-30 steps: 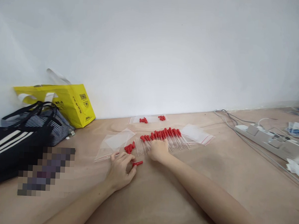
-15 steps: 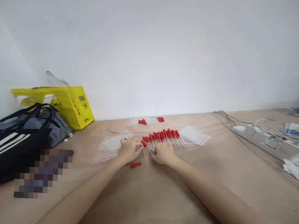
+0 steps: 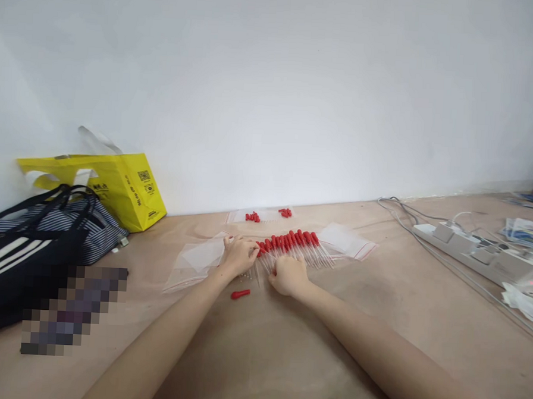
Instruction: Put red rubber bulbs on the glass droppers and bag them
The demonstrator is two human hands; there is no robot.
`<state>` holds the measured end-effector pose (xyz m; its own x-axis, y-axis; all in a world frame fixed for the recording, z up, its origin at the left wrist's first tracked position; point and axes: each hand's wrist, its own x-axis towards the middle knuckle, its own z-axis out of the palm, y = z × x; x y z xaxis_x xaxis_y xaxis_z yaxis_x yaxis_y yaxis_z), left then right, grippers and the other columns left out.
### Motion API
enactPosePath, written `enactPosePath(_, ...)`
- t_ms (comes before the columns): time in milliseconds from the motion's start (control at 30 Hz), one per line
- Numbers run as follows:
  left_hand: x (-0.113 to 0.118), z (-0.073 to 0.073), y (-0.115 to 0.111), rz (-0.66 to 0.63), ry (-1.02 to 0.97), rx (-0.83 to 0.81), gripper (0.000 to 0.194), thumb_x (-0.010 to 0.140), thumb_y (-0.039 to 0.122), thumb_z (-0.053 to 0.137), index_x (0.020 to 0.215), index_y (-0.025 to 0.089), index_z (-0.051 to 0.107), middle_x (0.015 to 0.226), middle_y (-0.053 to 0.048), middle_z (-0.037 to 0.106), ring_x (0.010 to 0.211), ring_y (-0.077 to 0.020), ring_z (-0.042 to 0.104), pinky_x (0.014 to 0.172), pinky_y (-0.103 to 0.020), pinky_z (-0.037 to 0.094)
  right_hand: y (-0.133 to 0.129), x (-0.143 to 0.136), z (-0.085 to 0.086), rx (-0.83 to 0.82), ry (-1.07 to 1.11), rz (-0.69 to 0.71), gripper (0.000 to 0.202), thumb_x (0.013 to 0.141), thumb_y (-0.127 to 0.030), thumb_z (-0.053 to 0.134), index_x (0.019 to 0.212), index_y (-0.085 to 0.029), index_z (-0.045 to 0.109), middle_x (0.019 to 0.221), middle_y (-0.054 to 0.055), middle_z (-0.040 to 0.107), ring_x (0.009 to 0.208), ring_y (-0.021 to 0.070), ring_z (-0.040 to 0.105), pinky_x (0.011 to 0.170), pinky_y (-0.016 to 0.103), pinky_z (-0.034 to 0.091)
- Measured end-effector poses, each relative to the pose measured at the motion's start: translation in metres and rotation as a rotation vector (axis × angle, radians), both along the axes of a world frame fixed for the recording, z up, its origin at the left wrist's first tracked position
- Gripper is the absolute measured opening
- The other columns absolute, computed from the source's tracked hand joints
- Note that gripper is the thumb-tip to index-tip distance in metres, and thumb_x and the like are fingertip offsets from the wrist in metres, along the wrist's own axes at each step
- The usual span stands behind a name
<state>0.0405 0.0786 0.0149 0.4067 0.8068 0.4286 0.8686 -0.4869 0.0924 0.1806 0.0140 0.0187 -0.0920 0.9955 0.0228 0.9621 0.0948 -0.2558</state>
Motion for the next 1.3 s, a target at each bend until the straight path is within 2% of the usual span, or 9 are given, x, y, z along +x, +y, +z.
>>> enactPosePath(167,-0.003,-0.002,0.000,-0.012,-0.018,0.023,0.020,0.075,0.021,0.045,0.075,0.028,0.064,0.092,0.003,0.067,0.091,-0.0219,0.052,0.088,-0.049,0.015,-0.003,0.002,0.005,-0.024,-0.010,-0.015,0.018,0.071,-0.020,0.048,0.080,-0.014,0.062,0.084,0.009,0.065,0.080,0.0196,0.059,0.082,0.036,0.030)
enactPosePath(300,-0.007,-0.003,-0.009,0.042,-0.066,0.060,0.021,0.076,0.021,0.045,0.086,0.029,0.063,0.101,0.000,0.063,0.097,-0.0226,0.050,0.087,-0.047,0.019,-0.005,0.002,0.005,-0.011,-0.024,-0.010,0.019,0.072,-0.019,0.047,0.082,-0.013,0.062,0.087,0.011,0.065,0.081,0.0199,0.058,0.084,0.037,0.028)
enactPosePath(467,-0.025,-0.004,-0.042,0.107,-0.123,0.089,0.020,0.079,0.032,0.044,0.079,0.021,0.060,0.082,-0.004,0.064,0.085,-0.0223,0.053,0.079,-0.040,0.028,-0.005,-0.002,-0.001,0.021,-0.022,-0.010,0.019,0.072,-0.022,0.047,0.079,-0.014,0.062,0.084,0.011,0.065,0.079,0.0198,0.058,0.081,0.036,0.028)
enactPosePath(567,-0.040,-0.005,-0.067,0.039,-0.115,0.046,0.019,0.078,0.035,0.045,0.072,0.021,0.057,0.076,-0.001,0.063,0.078,-0.0190,0.054,0.075,-0.035,0.032,-0.002,-0.008,-0.005,0.044,-0.012,-0.027,0.021,0.073,-0.025,0.046,0.080,-0.014,0.062,0.082,0.011,0.065,0.078,0.0200,0.058,0.081,0.036,0.027)
enactPosePath(667,-0.051,-0.006,-0.086,-0.115,-0.102,-0.020,0.017,0.076,0.036,0.048,0.075,0.021,0.055,0.081,-0.001,0.061,0.082,-0.0196,0.052,0.075,-0.035,0.033,0.001,-0.013,-0.008,0.071,-0.004,-0.039,0.022,0.075,-0.027,0.044,0.077,-0.014,0.062,0.079,0.011,0.065,0.076,0.0201,0.059,0.080,0.036,0.026)
enactPosePath(733,-0.055,-0.006,-0.094,-0.155,-0.086,-0.051,0.018,0.075,0.037,0.050,0.079,0.021,0.055,0.083,-0.002,0.060,0.082,-0.0201,0.052,0.074,-0.035,0.034,0.003,-0.017,-0.008,0.114,0.014,-0.030,0.023,0.076,-0.027,0.042,0.076,-0.015,0.062,0.078,0.010,0.065,0.075,0.0201,0.059,0.079,0.036,0.026)
enactPosePath(833,-0.055,-0.007,-0.098,-0.160,-0.056,-0.081,0.019,0.075,0.037,0.050,0.083,0.021,0.056,0.083,-0.003,0.060,0.081,-0.0201,0.052,0.073,-0.035,0.034,0.004,-0.023,-0.009,0.181,0.072,-0.004,0.025,0.078,-0.032,0.041,0.078,-0.017,0.061,0.078,0.008,0.066,0.078,0.0202,0.058,0.079,0.036,0.025)
enactPosePath(967,-0.054,-0.010,-0.095,-0.152,-0.045,-0.091,0.016,0.077,0.033,0.048,0.084,0.022,0.058,0.083,-0.003,0.061,0.082,-0.0201,0.052,0.073,-0.035,0.034,0.008,-0.033,-0.008,0.141,0.081,-0.014,0.029,0.075,-0.039,0.045,0.080,-0.016,0.062,0.081,0.010,0.066,0.081,0.0217,0.058,0.082,0.038,0.024)
enactPosePath(1300,-0.043,-0.014,-0.092,-0.123,-0.010,-0.031,0.017,0.078,0.030,0.047,0.082,0.025,0.063,0.080,-0.002,0.061,0.080,-0.0199,0.051,0.071,-0.035,0.031,0.019,-0.049,0.001,0.043,0.060,-0.027,0.019,0.070,-0.025,0.050,0.079,-0.013,0.063,0.084,0.013,0.065,0.078,0.0223,0.059,0.082,0.040,0.026)
